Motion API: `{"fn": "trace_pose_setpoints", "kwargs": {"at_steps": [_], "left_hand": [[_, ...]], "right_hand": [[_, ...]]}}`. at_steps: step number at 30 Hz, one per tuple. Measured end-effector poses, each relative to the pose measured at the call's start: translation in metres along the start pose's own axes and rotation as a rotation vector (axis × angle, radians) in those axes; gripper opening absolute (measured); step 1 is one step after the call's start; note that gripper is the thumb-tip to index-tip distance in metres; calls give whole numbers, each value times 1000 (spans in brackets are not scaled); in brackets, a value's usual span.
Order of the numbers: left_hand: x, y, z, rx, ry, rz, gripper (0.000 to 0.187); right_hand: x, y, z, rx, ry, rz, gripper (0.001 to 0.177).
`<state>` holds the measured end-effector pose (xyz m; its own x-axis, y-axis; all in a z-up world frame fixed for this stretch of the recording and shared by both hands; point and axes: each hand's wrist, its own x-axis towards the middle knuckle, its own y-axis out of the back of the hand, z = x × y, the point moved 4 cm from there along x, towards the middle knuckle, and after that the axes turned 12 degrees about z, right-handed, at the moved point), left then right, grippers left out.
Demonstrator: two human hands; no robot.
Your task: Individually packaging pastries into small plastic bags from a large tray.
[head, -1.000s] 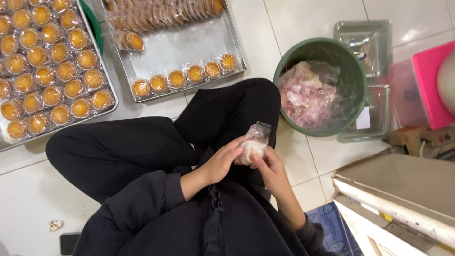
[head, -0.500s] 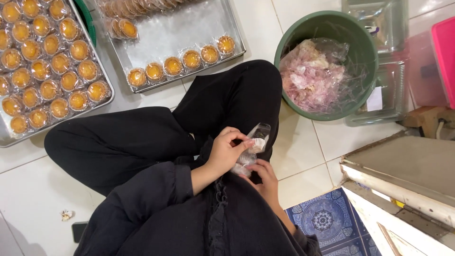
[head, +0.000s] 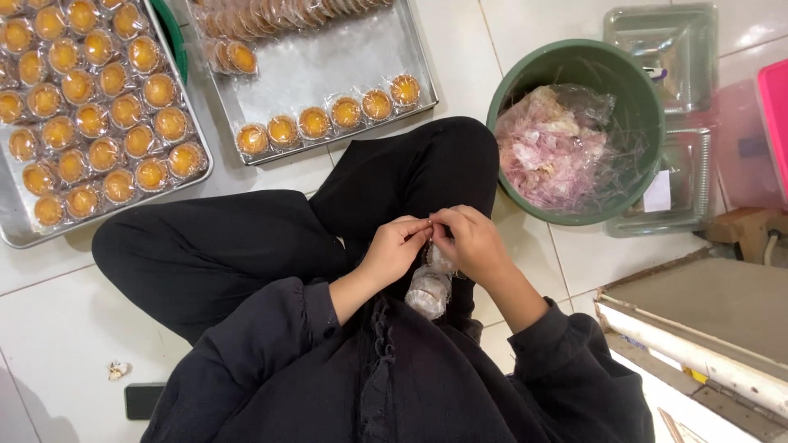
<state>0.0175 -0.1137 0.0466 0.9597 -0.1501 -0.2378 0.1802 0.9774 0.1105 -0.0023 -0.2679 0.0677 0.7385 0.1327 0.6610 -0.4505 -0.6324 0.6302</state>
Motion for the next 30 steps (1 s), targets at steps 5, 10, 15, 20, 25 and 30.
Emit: {"fn": "trace_pose_setpoints", "kwargs": {"at_steps": [5,10,15,20,25,30], "left_hand": [[12,-1,0,13,-50,-50,17],[11,13,-6,-202,101,7,25],[10,19,-11,-231,170,-38,30],[22,14,-22,-219,237,-17,15],[30,7,-34,-265,202,-90,12],[24,12,-26,-181,-66,-209,26]], "right_hand": [[-27,8,60,-388,-317,290,20],[-70,52,95,500,-991,937,54],[-63,39,22,460,-1235,518,40],[-57,25,14,407,-1307,326,43],[-73,18,30,438,-1292,277,28],[-47,36,6,204,-810,201,22]]}}
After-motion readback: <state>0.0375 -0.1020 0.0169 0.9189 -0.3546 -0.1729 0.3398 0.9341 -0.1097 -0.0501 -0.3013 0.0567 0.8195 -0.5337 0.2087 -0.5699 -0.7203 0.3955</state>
